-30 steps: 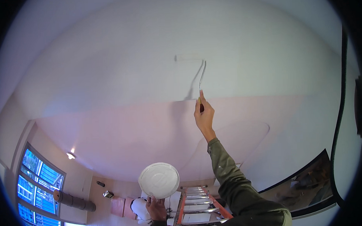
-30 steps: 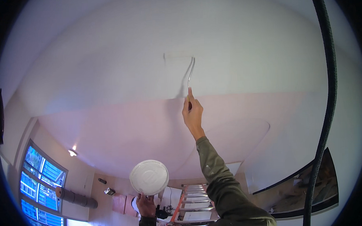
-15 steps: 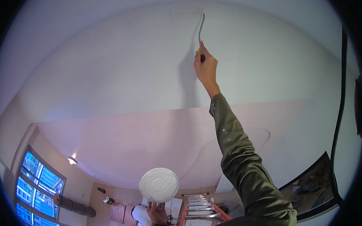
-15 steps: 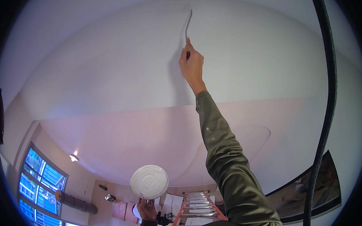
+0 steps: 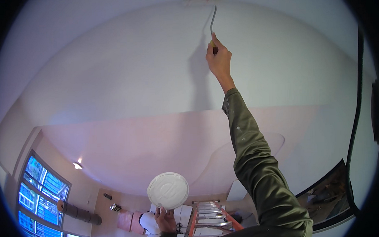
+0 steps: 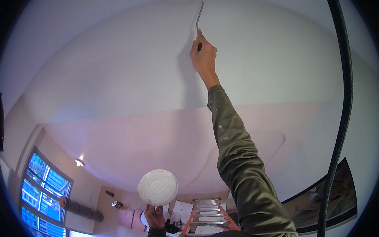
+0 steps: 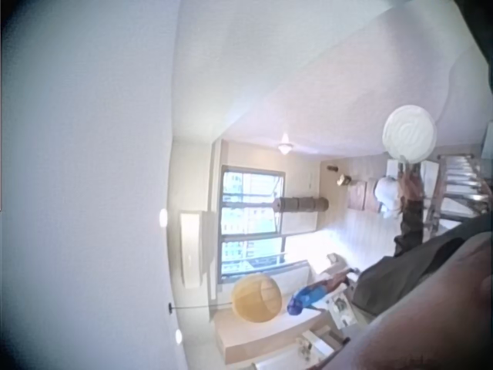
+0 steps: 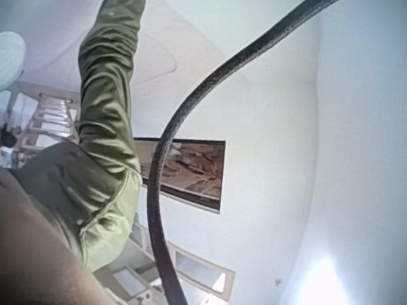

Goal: The person paints a ceiling using a small roller and a paint can. They repeatedly dip the roller into the can and apply white paint to the ceiling surface in long strokes.

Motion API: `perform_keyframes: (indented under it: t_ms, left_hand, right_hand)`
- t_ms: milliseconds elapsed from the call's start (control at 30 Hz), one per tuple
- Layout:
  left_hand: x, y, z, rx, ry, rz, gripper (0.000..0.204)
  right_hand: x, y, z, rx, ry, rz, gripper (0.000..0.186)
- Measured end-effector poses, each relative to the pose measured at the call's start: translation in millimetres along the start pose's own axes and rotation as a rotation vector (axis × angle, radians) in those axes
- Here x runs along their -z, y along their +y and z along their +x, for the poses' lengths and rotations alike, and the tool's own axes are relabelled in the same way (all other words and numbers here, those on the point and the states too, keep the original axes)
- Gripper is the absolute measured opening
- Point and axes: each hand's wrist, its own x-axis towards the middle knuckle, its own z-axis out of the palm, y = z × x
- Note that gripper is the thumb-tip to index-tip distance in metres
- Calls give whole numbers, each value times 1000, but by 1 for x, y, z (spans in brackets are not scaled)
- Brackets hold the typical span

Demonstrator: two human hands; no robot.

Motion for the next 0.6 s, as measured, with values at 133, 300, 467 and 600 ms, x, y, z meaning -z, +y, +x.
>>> perform_keyframes:
  t_ms: [133, 300, 467, 600]
  left_hand:
    - [-3, 3, -2, -11, 17, 4, 40]
    - [-6, 4, -2, 21, 54, 26, 38]
    - [15, 2, 1, 5, 33, 43, 41]
    - [11, 6, -2, 4, 51, 33, 42]
  right_hand:
    - [0, -2, -21, -63, -17, 25, 43]
    - [8, 30, -90, -95, -43, 3, 43]
    - [16, 58, -178, -187, -77, -42, 41]
    - [20, 75, -245, -219, -72, -90, 40]
